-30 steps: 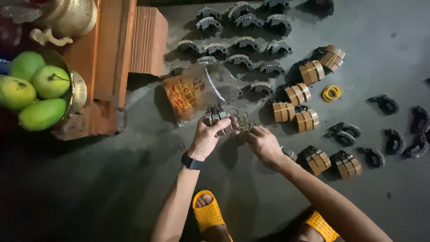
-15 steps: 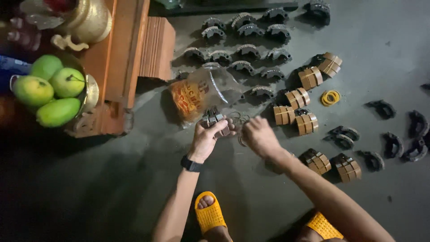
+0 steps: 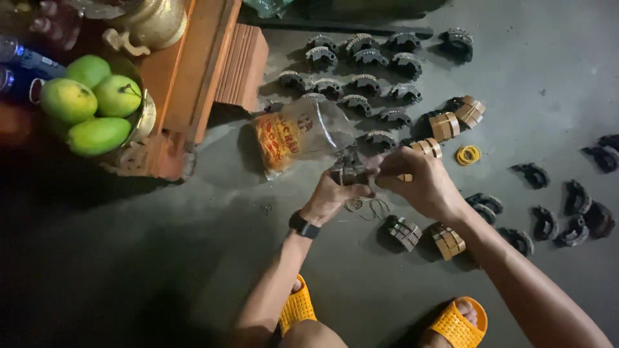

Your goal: Bundling sets of motorcycle brake shoes using rubber bands.

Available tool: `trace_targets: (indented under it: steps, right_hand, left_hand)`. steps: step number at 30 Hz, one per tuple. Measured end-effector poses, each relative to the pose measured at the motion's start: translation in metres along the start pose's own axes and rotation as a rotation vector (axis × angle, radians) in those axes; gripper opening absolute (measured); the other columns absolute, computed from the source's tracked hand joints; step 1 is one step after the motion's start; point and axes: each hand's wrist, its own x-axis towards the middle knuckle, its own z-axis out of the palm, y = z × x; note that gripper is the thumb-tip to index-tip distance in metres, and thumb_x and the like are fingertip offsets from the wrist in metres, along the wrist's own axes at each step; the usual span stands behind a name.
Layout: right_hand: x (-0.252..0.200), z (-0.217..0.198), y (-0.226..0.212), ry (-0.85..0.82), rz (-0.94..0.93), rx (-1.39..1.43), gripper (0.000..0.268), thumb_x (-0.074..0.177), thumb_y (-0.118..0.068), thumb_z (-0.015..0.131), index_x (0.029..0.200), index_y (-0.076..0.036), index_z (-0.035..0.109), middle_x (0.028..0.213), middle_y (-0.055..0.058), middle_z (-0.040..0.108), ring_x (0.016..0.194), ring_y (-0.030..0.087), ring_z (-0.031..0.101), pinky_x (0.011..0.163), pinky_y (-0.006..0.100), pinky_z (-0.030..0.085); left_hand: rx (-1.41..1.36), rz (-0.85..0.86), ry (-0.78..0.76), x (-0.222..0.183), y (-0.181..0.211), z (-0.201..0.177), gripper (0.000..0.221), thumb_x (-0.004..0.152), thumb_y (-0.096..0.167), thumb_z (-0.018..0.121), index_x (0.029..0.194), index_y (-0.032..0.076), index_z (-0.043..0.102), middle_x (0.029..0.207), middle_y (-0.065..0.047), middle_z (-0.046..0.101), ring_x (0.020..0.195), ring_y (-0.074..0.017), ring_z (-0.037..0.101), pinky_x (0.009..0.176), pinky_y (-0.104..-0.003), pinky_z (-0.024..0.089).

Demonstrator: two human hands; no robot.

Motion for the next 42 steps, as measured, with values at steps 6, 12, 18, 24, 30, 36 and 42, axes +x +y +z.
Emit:
trace_targets:
  steps: [6,12,18,24,30,36,42]
  right_hand:
    - [0.001,-0.004,-0.003,-0.164,0.304,0.302,0.027,0.089,-0.017,0.071,0.113,-0.006,0.070,0.089,0.008,0.074,0.062,0.018,0.051,0.054,0.033,0.039]
    - [-0.003,-0.003,0.007,-0.231,0.177,0.524,0.027,0.088,-0.020,0.075,0.107,-0.002,0.067,0.091,0.006,0.072,0.078,0.012,0.063,0.068,0.030,0.052]
    - [-0.009,-0.010,0.013,-0.202,0.278,0.481,0.034,0.079,-0.020,0.073,0.112,-0.011,0.067,0.100,0.002,0.076,0.089,0.014,0.070,0.081,0.035,0.056]
    - [-0.020,-0.016,0.031,-0.091,0.337,0.990,0.041,0.078,-0.012,0.067,0.119,-0.013,0.063,0.106,0.004,0.073,0.099,0.018,0.068,0.089,0.037,0.055]
    - [-0.018,-0.009,0.059,-0.229,0.219,0.597,0.032,0.086,-0.026,0.073,0.112,-0.006,0.070,0.097,0.008,0.075,0.089,0.020,0.071,0.085,0.038,0.059]
    - [-0.024,-0.007,0.075,-0.311,0.181,0.543,0.045,0.093,-0.041,0.072,0.108,0.000,0.078,0.086,0.013,0.070,0.082,0.021,0.066,0.080,0.039,0.057]
    - [-0.027,-0.013,0.056,-0.356,0.073,1.062,0.072,0.092,-0.047,0.074,0.143,0.001,0.056,0.116,0.014,0.072,0.094,0.021,0.061,0.084,0.037,0.050]
  left_hand:
    - [0.147,0.015,-0.057,-0.003,0.003,0.004,0.042,0.088,0.011,0.086,0.126,0.003,0.069,0.115,-0.008,0.076,0.102,-0.0158,0.072,0.093,-0.033,0.061]
    - [0.345,0.053,-0.076,-0.006,-0.005,-0.001,0.029,0.087,0.010,0.085,0.113,0.004,0.072,0.105,-0.008,0.078,0.096,-0.0170,0.074,0.089,-0.035,0.063]
    - [0.205,-0.027,-0.077,-0.010,0.003,0.015,0.031,0.085,0.014,0.083,0.112,0.006,0.071,0.101,-0.005,0.076,0.091,-0.0166,0.073,0.083,-0.033,0.063]
    - [0.336,0.025,0.137,0.000,-0.002,0.006,0.020,0.083,0.014,0.082,0.098,0.006,0.070,0.087,-0.003,0.073,0.075,-0.0146,0.072,0.069,-0.031,0.064]
    - [0.431,0.059,0.191,-0.002,-0.001,0.009,0.014,0.084,0.010,0.082,0.093,0.005,0.071,0.085,-0.002,0.075,0.073,-0.0132,0.072,0.072,-0.029,0.062]
    - [0.473,0.086,0.112,-0.005,-0.014,0.005,0.016,0.088,0.013,0.083,0.096,0.004,0.072,0.086,-0.002,0.074,0.075,-0.0123,0.070,0.069,-0.028,0.059]
    - [0.460,0.057,0.040,-0.007,-0.005,0.005,0.018,0.093,0.014,0.081,0.103,0.004,0.070,0.092,-0.002,0.072,0.081,-0.0117,0.069,0.073,-0.029,0.061]
